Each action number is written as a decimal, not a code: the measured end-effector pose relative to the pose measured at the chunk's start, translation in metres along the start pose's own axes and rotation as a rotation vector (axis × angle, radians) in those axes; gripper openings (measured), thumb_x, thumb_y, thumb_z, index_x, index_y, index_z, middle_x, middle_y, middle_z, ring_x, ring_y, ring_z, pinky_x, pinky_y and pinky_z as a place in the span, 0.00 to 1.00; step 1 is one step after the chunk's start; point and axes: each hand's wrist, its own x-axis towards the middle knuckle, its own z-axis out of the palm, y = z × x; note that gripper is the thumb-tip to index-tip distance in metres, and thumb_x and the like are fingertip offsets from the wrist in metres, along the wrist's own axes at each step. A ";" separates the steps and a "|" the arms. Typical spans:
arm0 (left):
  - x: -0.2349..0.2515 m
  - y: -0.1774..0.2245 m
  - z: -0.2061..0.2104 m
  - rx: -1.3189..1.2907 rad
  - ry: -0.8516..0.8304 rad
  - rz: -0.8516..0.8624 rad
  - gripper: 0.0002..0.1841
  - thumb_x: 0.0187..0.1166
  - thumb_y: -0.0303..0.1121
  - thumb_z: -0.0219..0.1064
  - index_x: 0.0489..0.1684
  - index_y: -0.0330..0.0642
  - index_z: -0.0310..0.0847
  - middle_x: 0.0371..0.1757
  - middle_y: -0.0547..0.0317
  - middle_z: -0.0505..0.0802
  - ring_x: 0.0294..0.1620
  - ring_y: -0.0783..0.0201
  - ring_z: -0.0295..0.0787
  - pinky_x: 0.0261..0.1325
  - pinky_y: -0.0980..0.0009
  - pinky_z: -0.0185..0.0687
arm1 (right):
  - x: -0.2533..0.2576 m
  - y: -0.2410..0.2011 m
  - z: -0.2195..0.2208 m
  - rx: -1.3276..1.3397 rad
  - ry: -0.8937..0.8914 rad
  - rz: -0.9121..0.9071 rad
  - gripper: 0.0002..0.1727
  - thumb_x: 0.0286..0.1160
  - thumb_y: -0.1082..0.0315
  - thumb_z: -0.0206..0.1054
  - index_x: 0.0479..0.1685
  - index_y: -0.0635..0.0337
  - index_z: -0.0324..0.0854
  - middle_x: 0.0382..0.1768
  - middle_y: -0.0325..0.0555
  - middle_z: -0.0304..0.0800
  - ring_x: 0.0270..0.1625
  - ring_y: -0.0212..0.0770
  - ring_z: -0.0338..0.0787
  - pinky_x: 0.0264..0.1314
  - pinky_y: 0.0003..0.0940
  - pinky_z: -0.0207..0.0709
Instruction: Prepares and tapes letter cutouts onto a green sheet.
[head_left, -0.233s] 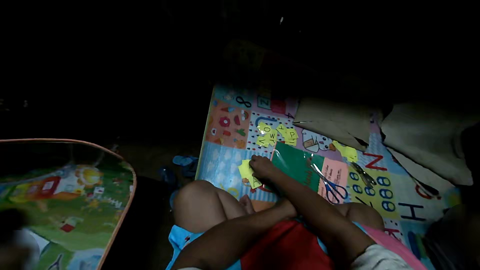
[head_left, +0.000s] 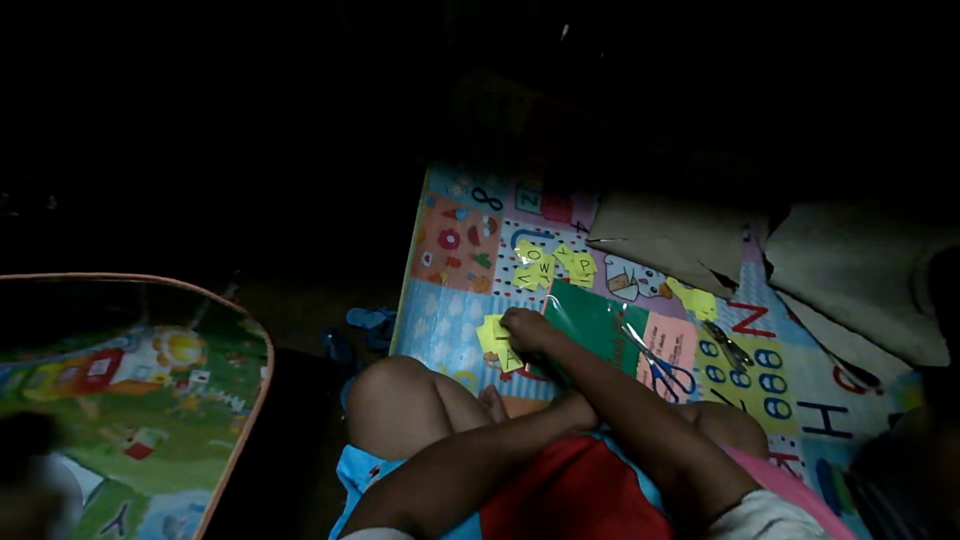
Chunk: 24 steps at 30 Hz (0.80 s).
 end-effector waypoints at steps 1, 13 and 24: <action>0.003 -0.002 0.002 -0.001 0.005 0.001 0.20 0.85 0.26 0.63 0.72 0.23 0.74 0.73 0.31 0.80 0.75 0.44 0.76 0.79 0.50 0.67 | -0.002 -0.001 -0.001 0.007 0.015 -0.001 0.18 0.82 0.73 0.60 0.66 0.73 0.81 0.71 0.67 0.81 0.76 0.66 0.78 0.77 0.64 0.69; 0.006 0.003 0.001 -0.138 0.055 -0.023 0.17 0.86 0.30 0.62 0.68 0.28 0.78 0.60 0.38 0.87 0.56 0.52 0.86 0.63 0.55 0.81 | -0.046 0.029 -0.030 0.418 0.376 0.168 0.13 0.84 0.71 0.65 0.59 0.67 0.88 0.57 0.64 0.91 0.64 0.63 0.88 0.71 0.63 0.74; 0.011 0.008 0.003 -0.253 0.039 -0.099 0.19 0.87 0.19 0.53 0.76 0.27 0.69 0.65 0.36 0.82 0.54 0.53 0.87 0.61 0.59 0.84 | -0.094 0.135 0.016 0.430 0.321 0.398 0.12 0.79 0.68 0.70 0.53 0.68 0.90 0.56 0.66 0.91 0.65 0.66 0.87 0.72 0.67 0.72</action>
